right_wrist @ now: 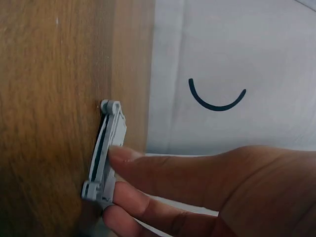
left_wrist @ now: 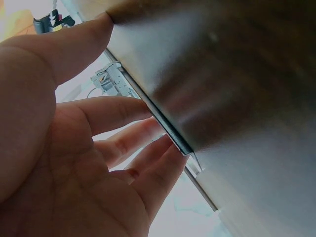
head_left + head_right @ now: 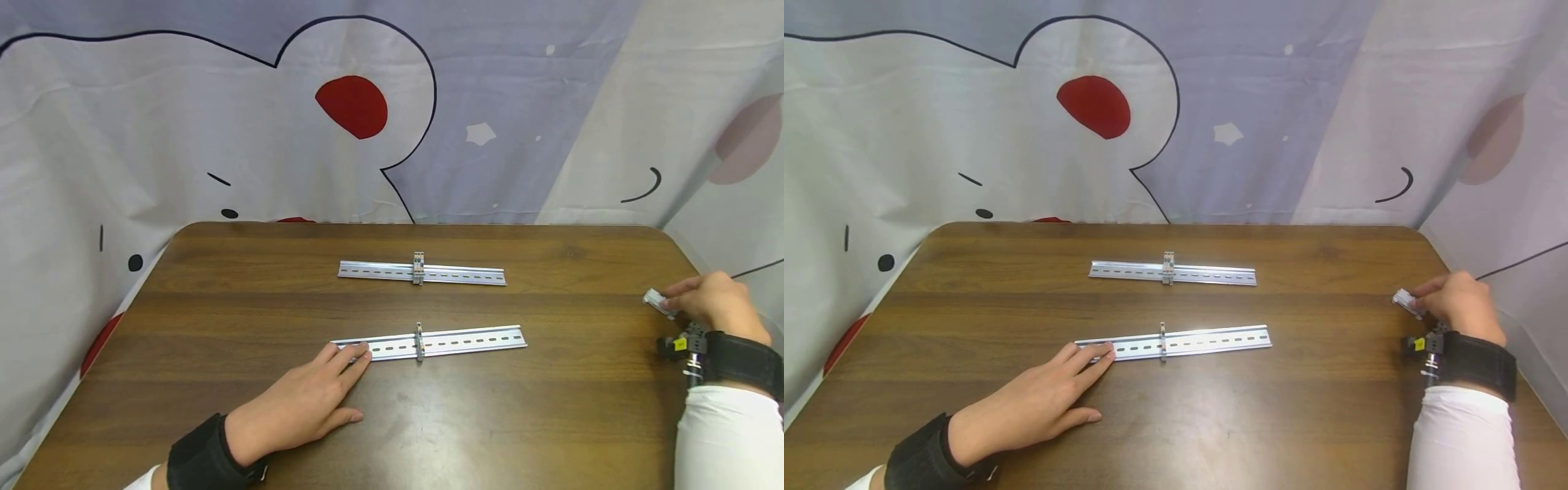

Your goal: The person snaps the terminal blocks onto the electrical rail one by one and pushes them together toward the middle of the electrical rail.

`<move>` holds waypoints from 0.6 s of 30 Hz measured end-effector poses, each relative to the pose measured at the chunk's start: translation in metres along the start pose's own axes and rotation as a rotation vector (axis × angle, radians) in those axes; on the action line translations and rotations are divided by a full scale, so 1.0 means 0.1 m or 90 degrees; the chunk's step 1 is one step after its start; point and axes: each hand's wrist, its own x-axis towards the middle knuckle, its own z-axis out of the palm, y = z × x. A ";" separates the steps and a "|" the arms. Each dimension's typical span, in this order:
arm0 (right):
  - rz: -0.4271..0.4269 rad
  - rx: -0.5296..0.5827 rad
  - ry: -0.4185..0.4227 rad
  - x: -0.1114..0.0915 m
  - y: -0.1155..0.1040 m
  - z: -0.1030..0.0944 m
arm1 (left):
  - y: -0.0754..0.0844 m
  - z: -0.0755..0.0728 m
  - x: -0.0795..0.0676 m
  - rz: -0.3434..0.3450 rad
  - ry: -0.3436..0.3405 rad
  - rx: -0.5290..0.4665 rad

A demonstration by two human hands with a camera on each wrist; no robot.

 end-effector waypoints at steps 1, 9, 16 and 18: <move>-0.001 0.002 -0.001 0.01 0.00 0.01 | 0.00 0.00 0.00 0.000 0.000 0.000; -0.007 -0.003 -0.017 0.04 -0.02 -0.01 | 0.00 0.00 0.00 -0.002 0.003 0.003; -0.020 -0.003 -0.039 0.07 -0.04 -0.02 | 0.00 0.00 -0.01 0.000 0.009 0.006; -0.035 0.003 -0.058 0.10 -0.03 -0.02 | 0.00 0.00 -0.01 -0.002 0.008 0.006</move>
